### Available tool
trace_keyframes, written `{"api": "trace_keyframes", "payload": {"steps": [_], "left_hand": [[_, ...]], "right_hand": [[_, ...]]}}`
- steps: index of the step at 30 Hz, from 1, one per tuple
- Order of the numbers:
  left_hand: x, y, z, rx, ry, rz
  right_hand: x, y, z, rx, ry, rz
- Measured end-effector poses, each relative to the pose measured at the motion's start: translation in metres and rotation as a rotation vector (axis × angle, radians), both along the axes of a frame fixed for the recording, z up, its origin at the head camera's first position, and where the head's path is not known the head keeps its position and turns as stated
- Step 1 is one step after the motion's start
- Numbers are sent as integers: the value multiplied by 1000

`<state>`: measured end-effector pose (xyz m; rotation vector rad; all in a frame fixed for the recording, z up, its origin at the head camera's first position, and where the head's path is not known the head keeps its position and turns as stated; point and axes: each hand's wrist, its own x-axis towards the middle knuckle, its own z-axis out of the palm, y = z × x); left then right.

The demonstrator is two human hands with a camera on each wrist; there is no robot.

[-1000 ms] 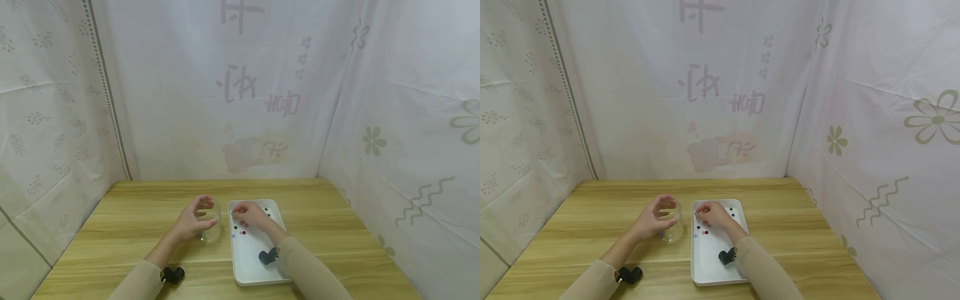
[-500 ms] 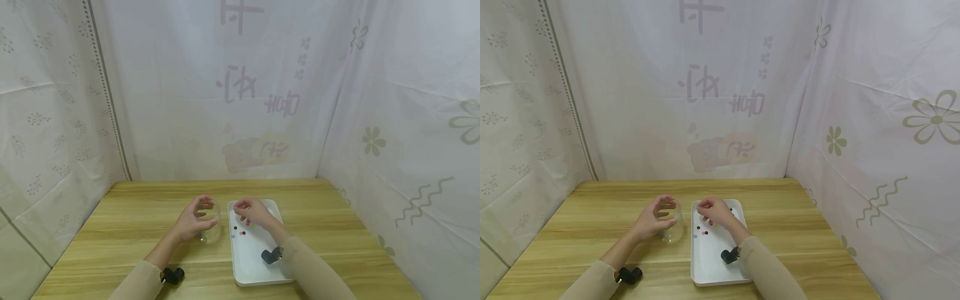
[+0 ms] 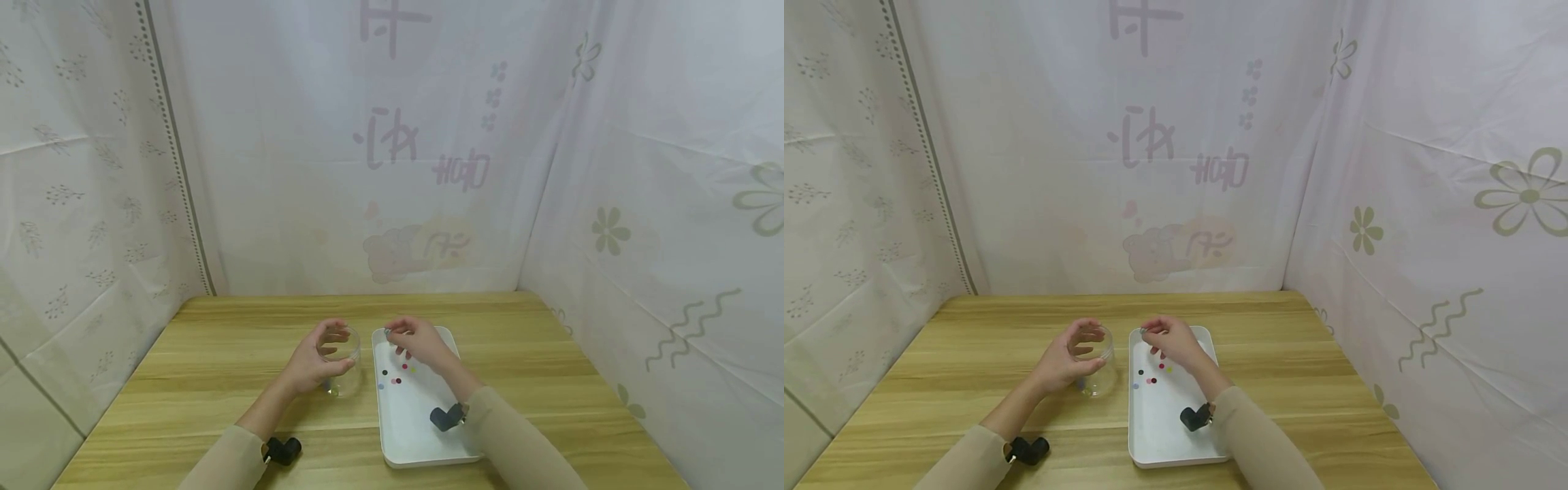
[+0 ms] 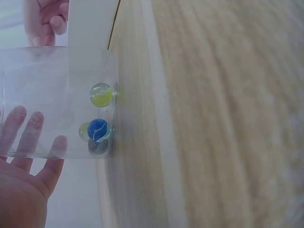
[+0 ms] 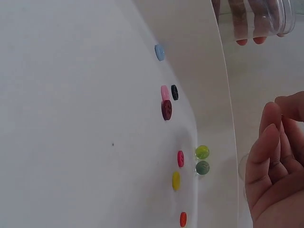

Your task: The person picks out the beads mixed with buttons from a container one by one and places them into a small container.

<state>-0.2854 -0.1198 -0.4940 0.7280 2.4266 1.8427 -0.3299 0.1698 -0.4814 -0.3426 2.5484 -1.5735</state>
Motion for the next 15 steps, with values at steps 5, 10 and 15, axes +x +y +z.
{"api": "trace_keyframes", "payload": {"steps": [5,10,15], "left_hand": [[0,0,1,-4,4,1],[1,1,3,-10,3,6],[2,1,3,-9,0,6]], "right_hand": [[1,3,3,-6,26,-10],[-1,5,6,-32,28,-6],[-2,4,10,-68,29,7]]}}
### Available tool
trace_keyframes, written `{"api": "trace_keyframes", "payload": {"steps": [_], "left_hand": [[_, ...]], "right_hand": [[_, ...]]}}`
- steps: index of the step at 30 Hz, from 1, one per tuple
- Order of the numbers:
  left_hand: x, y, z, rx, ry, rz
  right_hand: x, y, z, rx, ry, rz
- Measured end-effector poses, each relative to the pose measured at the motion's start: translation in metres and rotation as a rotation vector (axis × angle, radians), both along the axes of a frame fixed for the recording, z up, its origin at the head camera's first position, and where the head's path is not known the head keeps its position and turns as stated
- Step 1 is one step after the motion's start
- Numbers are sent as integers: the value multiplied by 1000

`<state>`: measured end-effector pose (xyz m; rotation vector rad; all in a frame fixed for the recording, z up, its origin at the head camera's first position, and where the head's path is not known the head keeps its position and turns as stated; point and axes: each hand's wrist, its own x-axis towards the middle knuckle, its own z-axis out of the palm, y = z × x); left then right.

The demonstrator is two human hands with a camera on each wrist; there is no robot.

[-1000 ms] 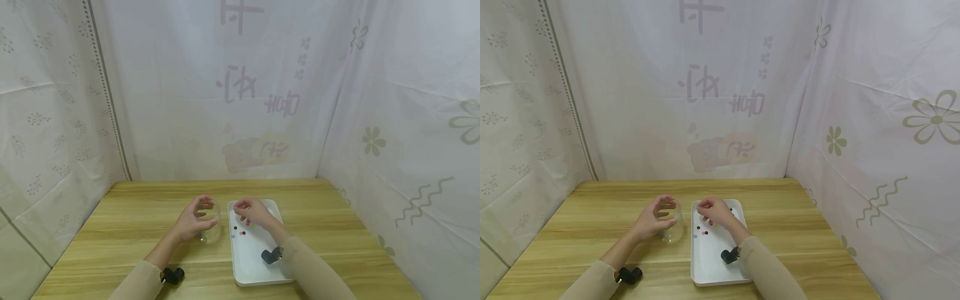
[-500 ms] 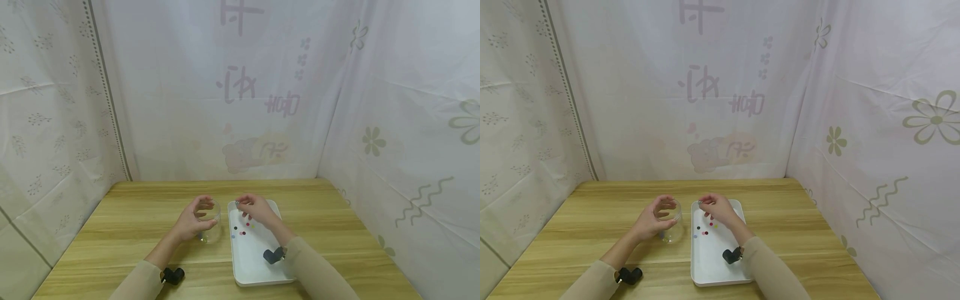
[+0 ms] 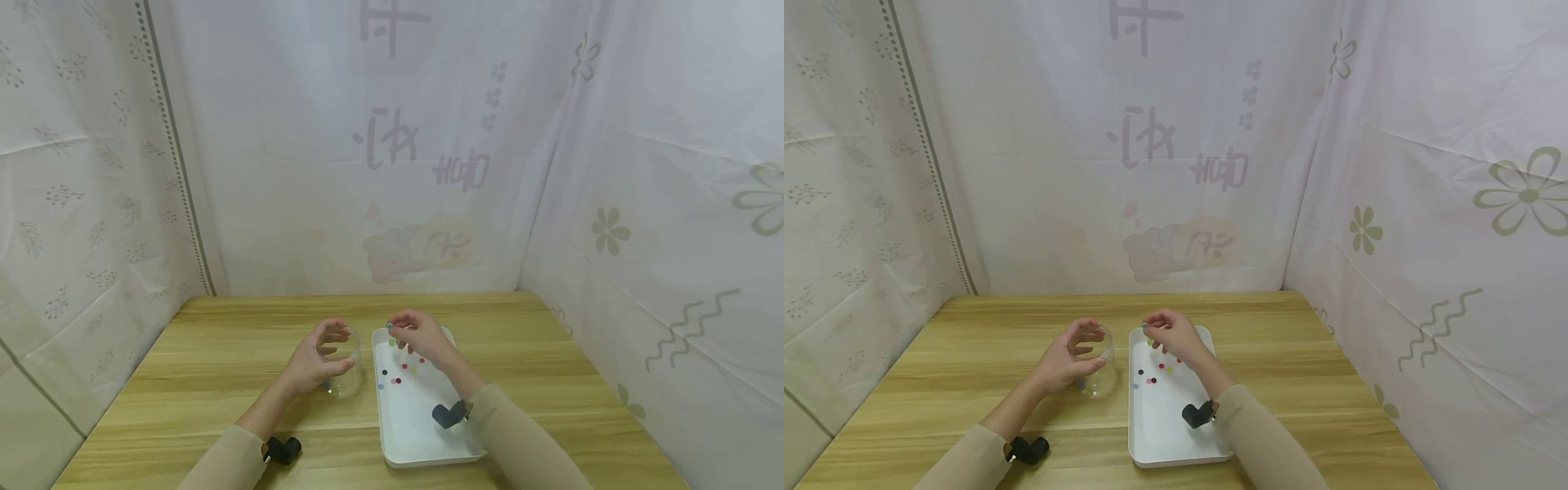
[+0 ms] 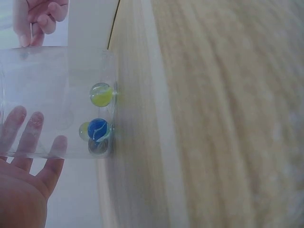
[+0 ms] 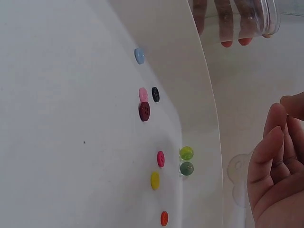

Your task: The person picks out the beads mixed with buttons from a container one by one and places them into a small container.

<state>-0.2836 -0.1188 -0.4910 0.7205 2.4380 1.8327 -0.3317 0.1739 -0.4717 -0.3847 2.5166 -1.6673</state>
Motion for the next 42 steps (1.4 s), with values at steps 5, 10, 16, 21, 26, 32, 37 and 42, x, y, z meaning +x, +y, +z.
{"api": "trace_keyframes", "payload": {"steps": [5,10,16,21,26,32,37,42], "left_hand": [[0,0,0,-1,-4,7],[0,0,0,0,-3,10],[0,0,0,-1,4,1],[0,0,-1,-2,1,1],[-1,0,-2,1,2,2],[-1,0,-2,3,0,3],[-1,0,-1,7,-1,0],[-2,0,-2,7,-2,-3]], "right_hand": [[2,-2,6,-20,8,17],[6,-6,13,-20,23,22],[11,-11,19,-37,29,37],[13,-15,23,-34,40,51],[15,-19,27,-36,56,77],[19,-24,32,-51,58,92],[20,-30,34,-72,46,107],[22,-35,37,-62,55,124]]}}
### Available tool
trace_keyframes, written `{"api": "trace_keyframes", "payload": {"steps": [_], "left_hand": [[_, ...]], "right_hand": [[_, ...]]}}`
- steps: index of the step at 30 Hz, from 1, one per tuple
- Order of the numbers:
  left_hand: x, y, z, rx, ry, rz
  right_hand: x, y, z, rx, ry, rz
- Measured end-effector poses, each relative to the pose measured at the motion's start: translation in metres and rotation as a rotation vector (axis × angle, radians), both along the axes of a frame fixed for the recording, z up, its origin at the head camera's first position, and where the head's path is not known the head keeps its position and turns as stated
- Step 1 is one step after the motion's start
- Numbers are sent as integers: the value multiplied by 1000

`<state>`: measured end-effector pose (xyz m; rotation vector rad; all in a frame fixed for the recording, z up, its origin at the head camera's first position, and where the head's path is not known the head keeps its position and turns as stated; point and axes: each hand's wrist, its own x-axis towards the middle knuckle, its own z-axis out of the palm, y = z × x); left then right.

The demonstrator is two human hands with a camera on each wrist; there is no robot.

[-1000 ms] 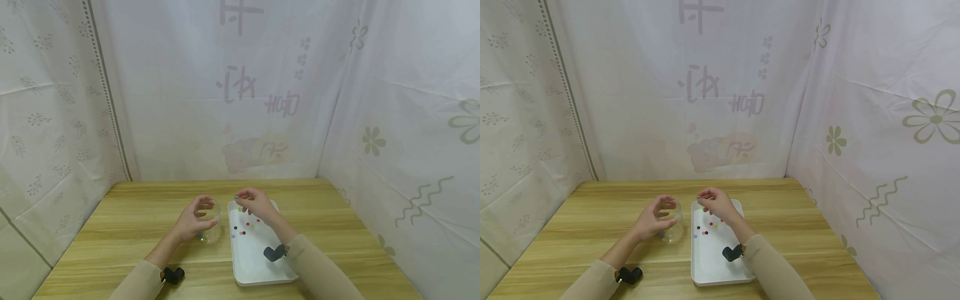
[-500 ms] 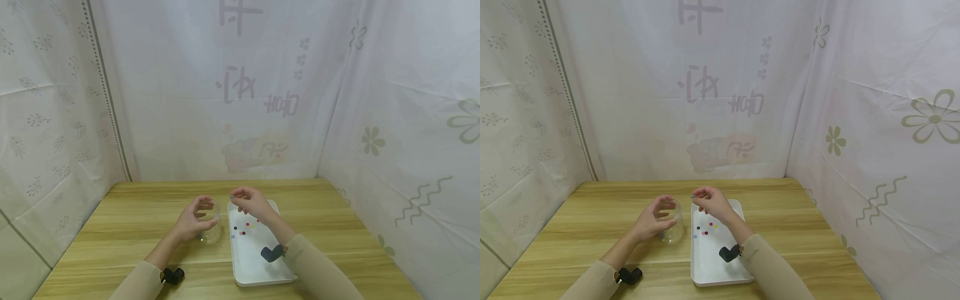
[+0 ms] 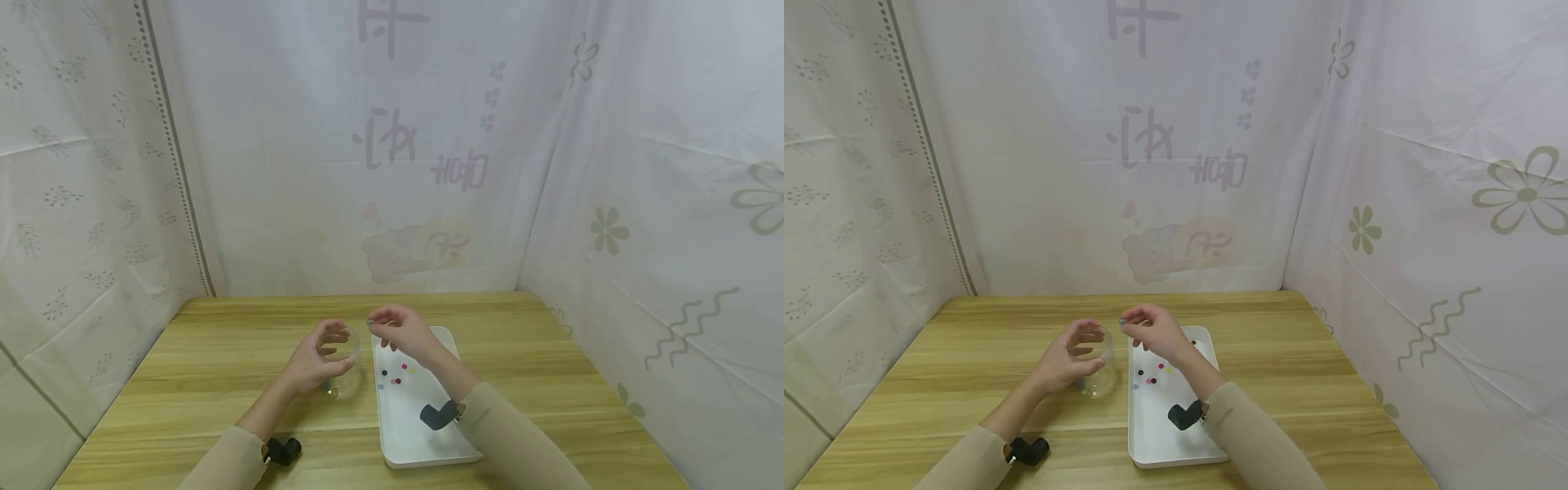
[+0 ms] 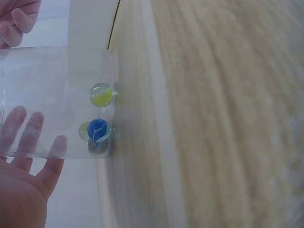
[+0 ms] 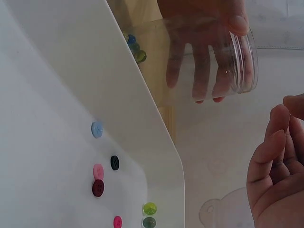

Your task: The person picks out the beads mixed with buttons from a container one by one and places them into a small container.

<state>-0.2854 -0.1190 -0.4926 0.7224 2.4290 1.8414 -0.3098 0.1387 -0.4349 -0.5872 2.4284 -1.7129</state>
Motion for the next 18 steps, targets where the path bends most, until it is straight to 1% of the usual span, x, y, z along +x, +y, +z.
{"api": "trace_keyframes", "payload": {"steps": [5,18], "left_hand": [[0,0,-1,-3,5,-3],[0,-1,-1,-10,14,-7]], "right_hand": [[1,-4,0,14,-3,9],[5,-15,3,-3,-7,60]]}}
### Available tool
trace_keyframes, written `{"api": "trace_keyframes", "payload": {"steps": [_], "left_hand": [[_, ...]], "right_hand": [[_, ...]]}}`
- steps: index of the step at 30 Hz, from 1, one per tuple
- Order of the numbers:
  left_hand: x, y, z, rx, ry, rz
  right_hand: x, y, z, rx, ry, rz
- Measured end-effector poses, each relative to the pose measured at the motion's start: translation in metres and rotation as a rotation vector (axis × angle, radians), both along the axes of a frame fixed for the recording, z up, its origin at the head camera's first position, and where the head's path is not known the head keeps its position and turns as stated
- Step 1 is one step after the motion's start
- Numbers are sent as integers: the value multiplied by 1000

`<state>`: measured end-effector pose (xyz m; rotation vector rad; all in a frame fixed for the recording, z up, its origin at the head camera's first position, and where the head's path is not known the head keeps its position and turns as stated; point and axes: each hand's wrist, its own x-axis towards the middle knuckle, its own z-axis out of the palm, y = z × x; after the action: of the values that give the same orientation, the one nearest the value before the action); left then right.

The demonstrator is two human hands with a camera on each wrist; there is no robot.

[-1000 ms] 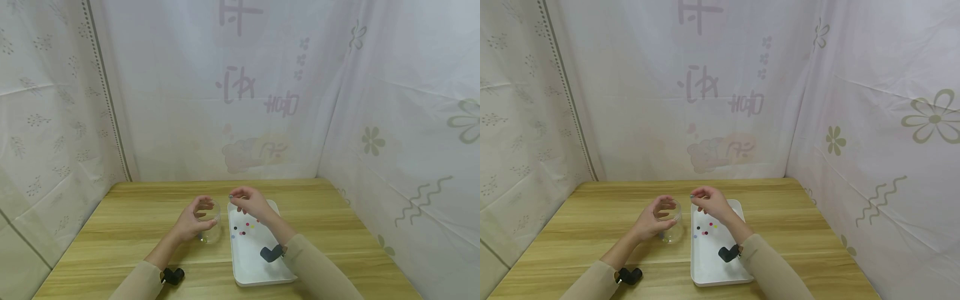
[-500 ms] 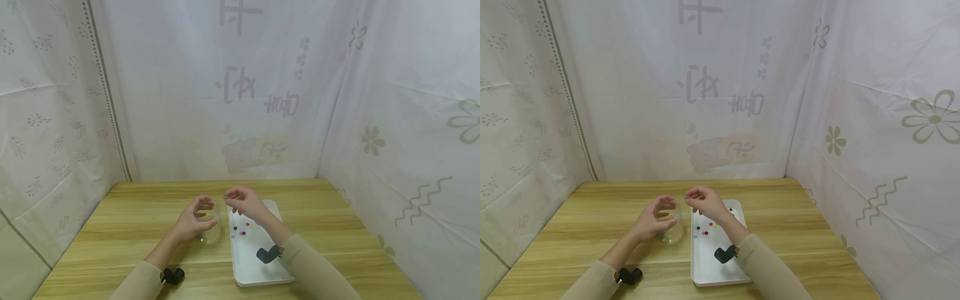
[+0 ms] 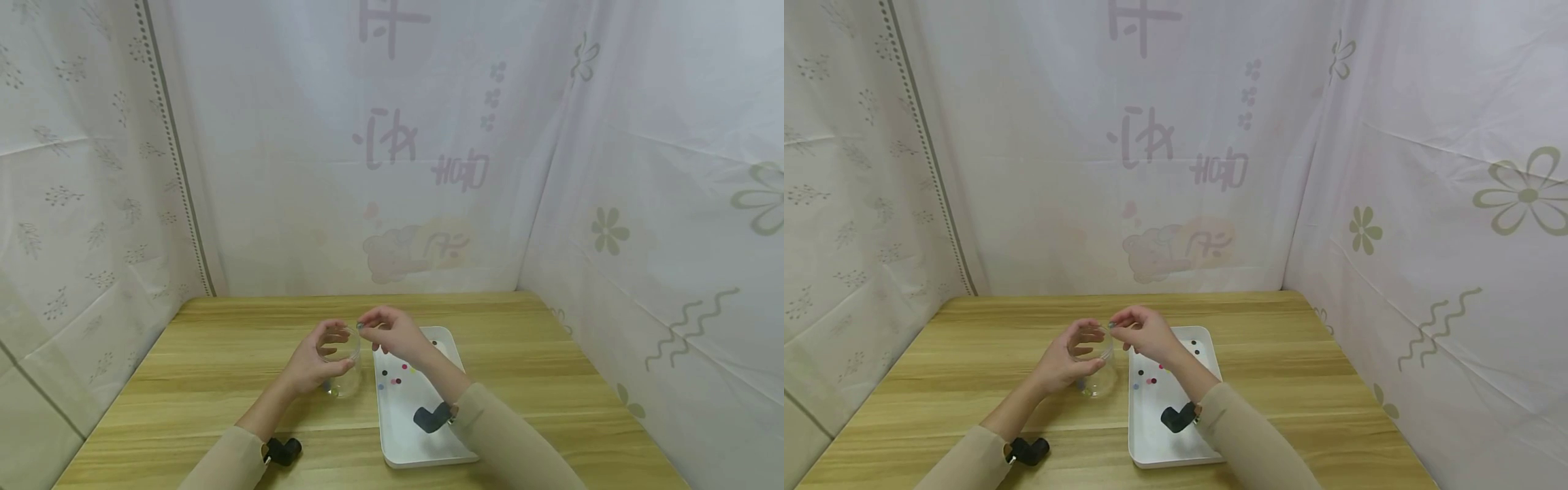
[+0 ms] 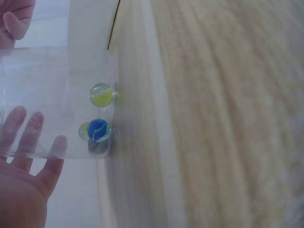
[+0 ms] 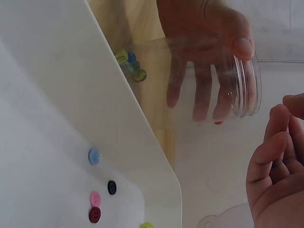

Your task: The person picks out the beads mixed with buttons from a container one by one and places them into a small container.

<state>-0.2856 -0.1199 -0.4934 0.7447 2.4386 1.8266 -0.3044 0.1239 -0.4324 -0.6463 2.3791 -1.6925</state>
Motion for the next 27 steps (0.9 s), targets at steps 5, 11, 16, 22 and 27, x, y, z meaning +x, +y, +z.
{"api": "trace_keyframes", "payload": {"steps": [5,11,16,22,27], "left_hand": [[0,0,0,1,-5,2],[0,0,0,4,-7,9],[0,0,-1,7,-11,6],[0,0,0,5,-15,5],[0,0,1,3,-13,6]], "right_hand": [[0,-5,1,10,2,8],[0,-12,3,14,1,26],[1,-16,5,14,6,40],[2,-22,11,32,0,50],[2,-27,13,26,14,67]]}}
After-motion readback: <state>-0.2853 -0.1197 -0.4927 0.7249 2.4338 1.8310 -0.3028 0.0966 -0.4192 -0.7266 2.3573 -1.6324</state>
